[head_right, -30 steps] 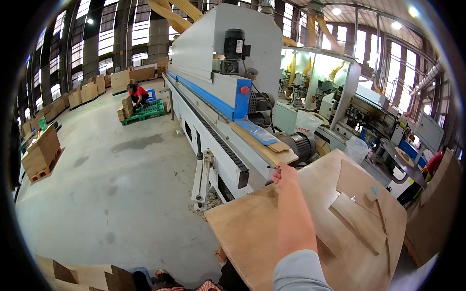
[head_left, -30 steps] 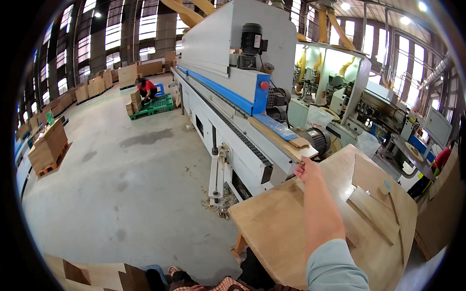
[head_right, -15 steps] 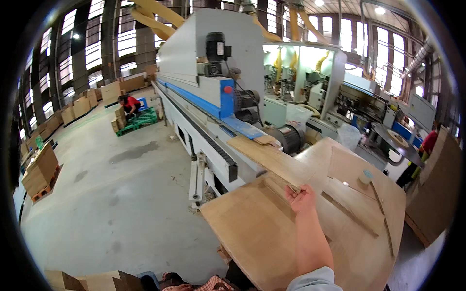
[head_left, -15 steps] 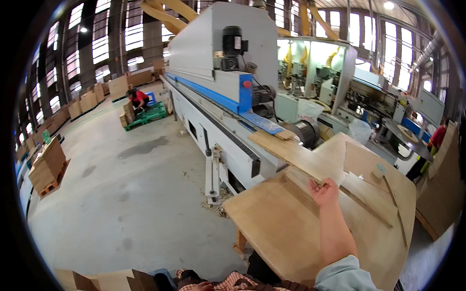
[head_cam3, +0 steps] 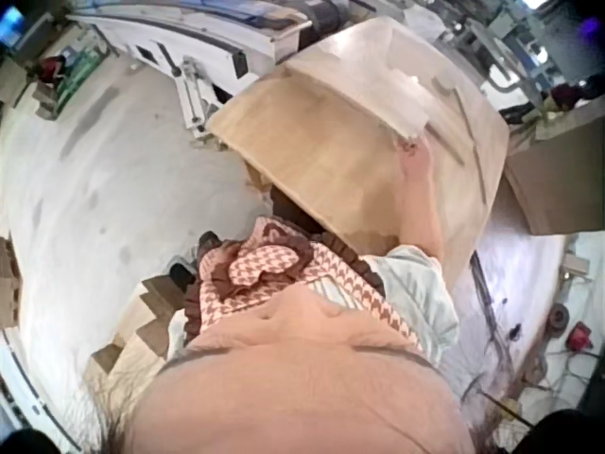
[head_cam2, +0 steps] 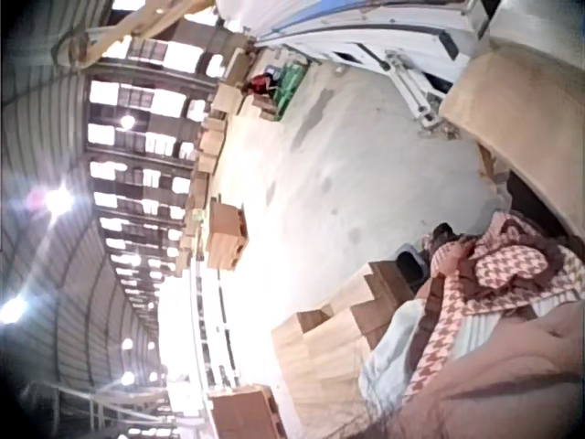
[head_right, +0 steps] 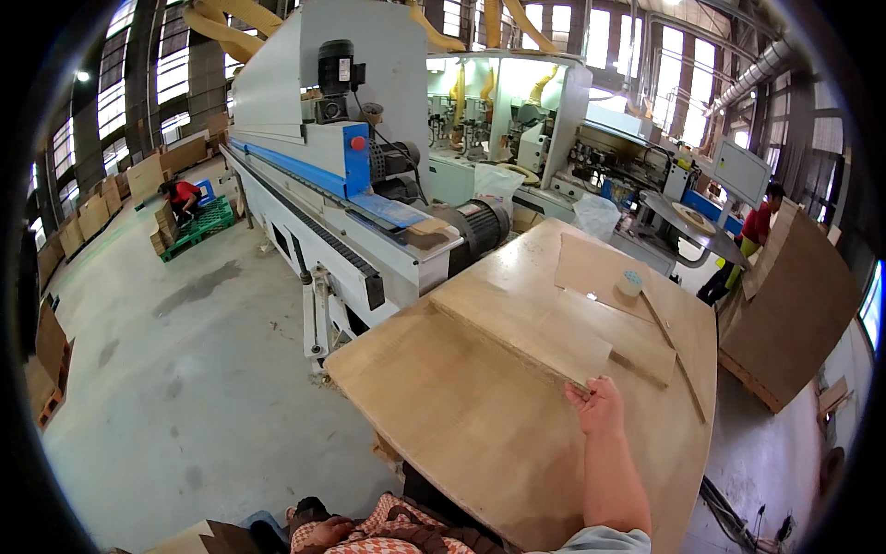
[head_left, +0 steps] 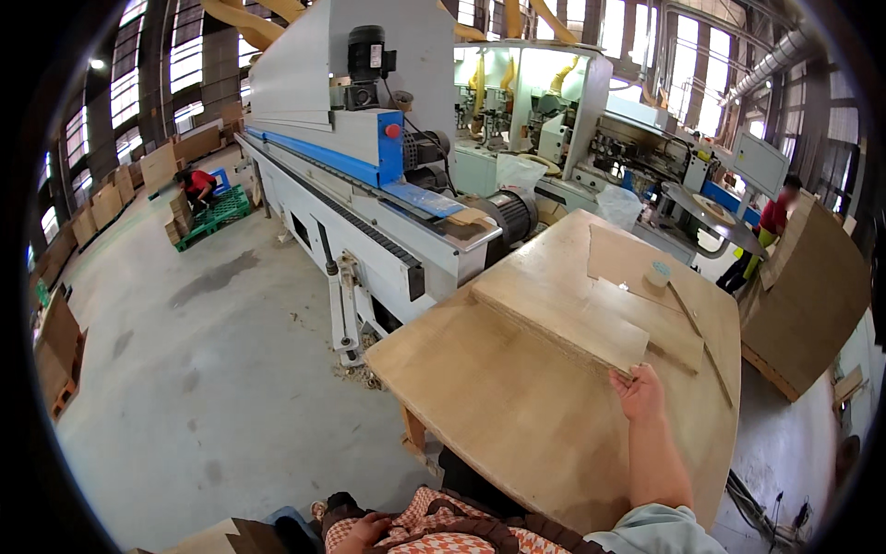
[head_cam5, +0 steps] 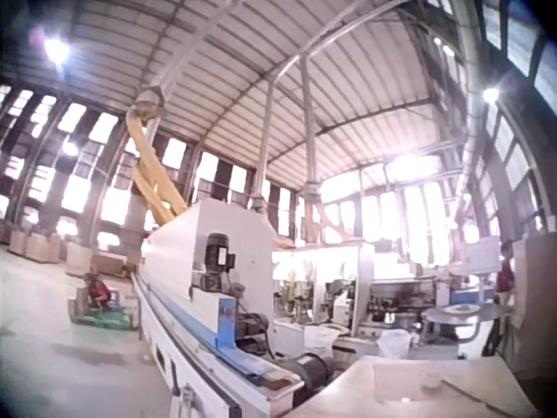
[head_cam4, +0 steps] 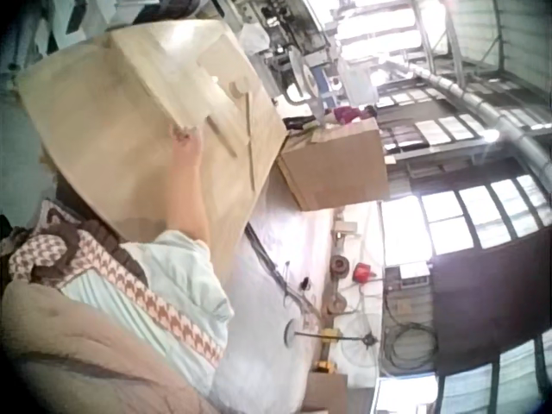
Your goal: The person stacks a wooden board onto a pallet, waits beside an edge-banding machine, and retrieves processed wooden boards from the machine.
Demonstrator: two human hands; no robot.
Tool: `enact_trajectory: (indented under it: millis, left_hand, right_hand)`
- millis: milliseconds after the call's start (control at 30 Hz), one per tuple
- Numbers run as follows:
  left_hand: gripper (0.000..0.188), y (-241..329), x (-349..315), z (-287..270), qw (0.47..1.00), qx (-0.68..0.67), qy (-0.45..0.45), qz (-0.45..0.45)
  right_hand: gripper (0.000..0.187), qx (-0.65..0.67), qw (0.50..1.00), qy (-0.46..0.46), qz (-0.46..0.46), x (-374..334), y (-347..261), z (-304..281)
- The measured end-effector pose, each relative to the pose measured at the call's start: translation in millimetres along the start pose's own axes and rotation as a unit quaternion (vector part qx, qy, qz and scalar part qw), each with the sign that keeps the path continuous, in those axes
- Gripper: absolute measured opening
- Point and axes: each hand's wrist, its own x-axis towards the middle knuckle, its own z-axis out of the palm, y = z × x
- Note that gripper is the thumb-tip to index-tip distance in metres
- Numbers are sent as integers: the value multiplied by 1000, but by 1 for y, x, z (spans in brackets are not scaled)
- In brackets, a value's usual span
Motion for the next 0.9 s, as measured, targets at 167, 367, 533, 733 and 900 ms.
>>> enact_trajectory:
  millis: [167, 367, 533, 733, 900]
  left_hand:
    - [38, -11, -2, -26, 931, 314, -3, 188]
    - [37, -16, -19, -27, 897, 326, -65, 292]
    - [38, -4, -28, -9, 944, 264, 8, 196]
    - [36, -51, -2, -46, 909, 311, 14, 277]
    - [27, 33, -6, 10, 989, -42, 53, 133]
  right_hand:
    - [28, -368, 923, 15, 108, -14, -22, 6]
    - [65, -752, 644, 30, -139, 9, -38, 15]
    - [67, -806, 576, 26, -131, 69, -25, 11]
    - [74, -827, 551, -98, 46, 96, -35, 53]
    - [77, -836, 529, -142, 46, 95, -41, 26]
